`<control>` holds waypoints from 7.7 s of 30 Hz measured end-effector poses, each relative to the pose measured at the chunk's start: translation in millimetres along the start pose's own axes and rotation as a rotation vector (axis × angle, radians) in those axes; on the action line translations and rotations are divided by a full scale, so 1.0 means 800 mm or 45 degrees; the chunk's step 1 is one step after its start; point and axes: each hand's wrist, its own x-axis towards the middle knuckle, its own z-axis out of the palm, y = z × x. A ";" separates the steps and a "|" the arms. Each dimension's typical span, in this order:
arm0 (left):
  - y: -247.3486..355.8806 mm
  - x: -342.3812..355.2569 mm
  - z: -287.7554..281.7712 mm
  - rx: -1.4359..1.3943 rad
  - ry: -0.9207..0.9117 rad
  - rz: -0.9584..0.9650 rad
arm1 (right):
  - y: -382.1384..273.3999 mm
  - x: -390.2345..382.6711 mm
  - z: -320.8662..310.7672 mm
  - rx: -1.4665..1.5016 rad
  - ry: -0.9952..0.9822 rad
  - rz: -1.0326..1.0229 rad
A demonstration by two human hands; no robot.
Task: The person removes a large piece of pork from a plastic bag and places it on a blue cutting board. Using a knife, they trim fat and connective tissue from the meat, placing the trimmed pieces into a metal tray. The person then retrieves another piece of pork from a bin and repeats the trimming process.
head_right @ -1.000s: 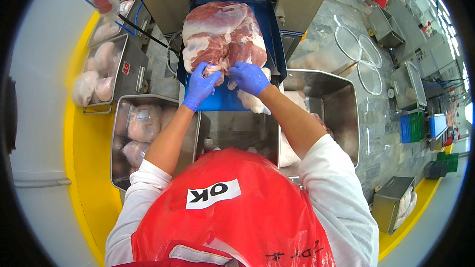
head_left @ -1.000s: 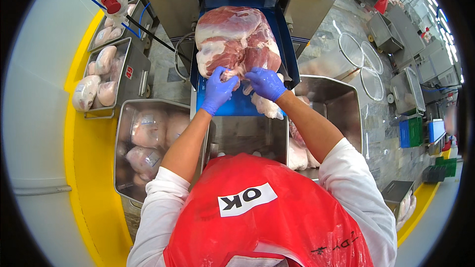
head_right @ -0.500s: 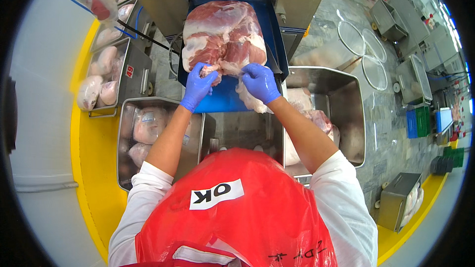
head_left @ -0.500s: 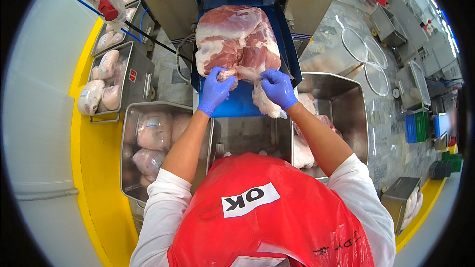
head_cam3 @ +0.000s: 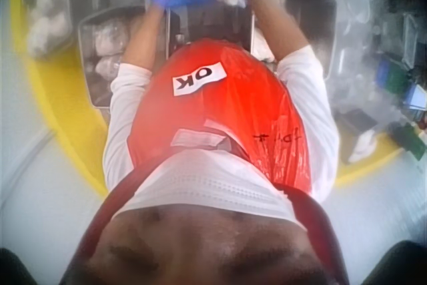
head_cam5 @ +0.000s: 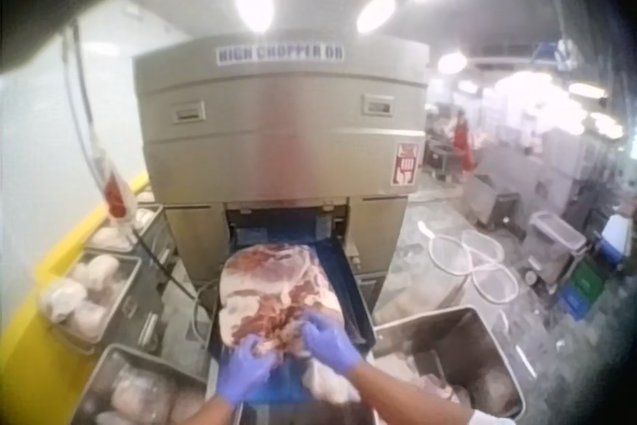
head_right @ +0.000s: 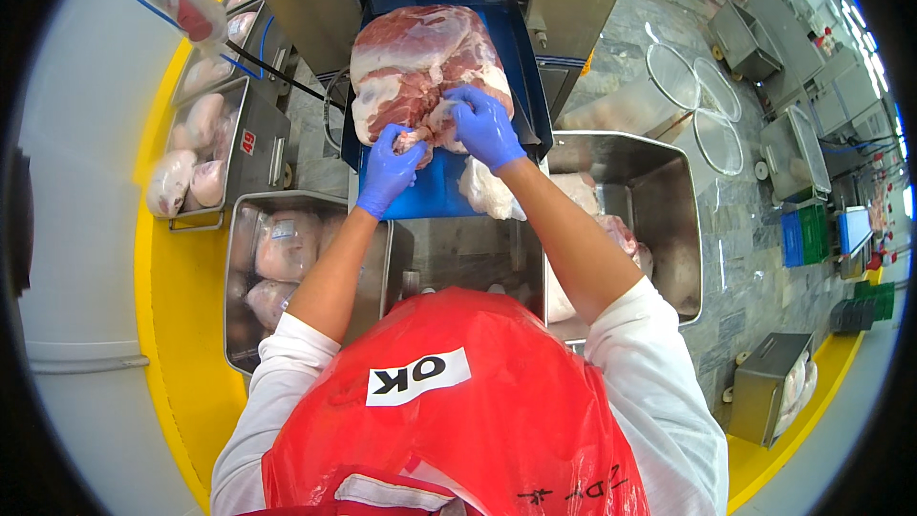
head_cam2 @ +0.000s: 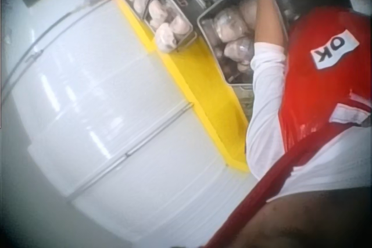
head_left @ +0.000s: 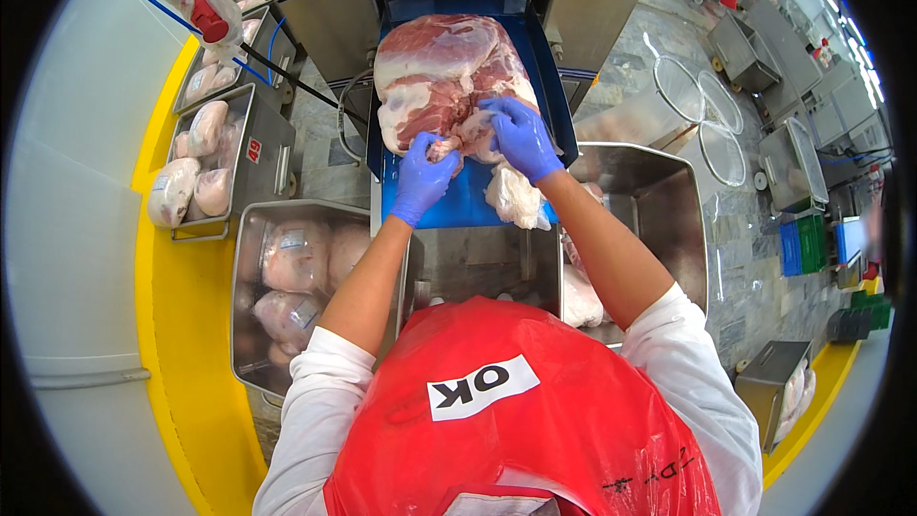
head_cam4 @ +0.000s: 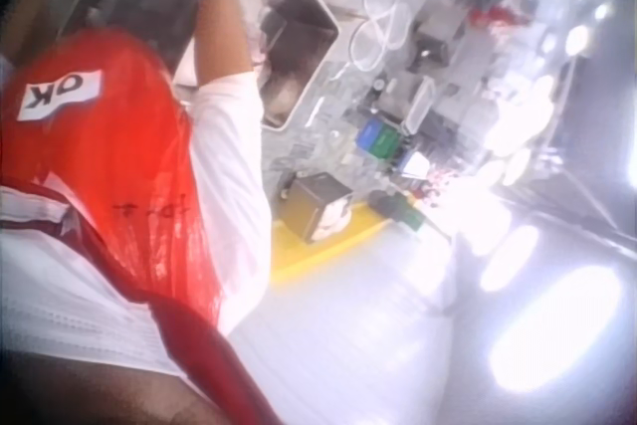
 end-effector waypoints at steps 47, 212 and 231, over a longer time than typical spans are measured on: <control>-0.016 0.006 -0.002 0.122 0.014 0.114 | -0.043 0.050 0.020 -1.544 -0.567 -0.436; -0.046 -0.007 0.049 0.592 0.621 0.562 | 0.014 0.038 -0.055 1.199 0.051 0.321; -0.025 0.097 0.047 1.110 -0.004 0.790 | -0.084 0.031 -0.080 1.183 0.498 0.648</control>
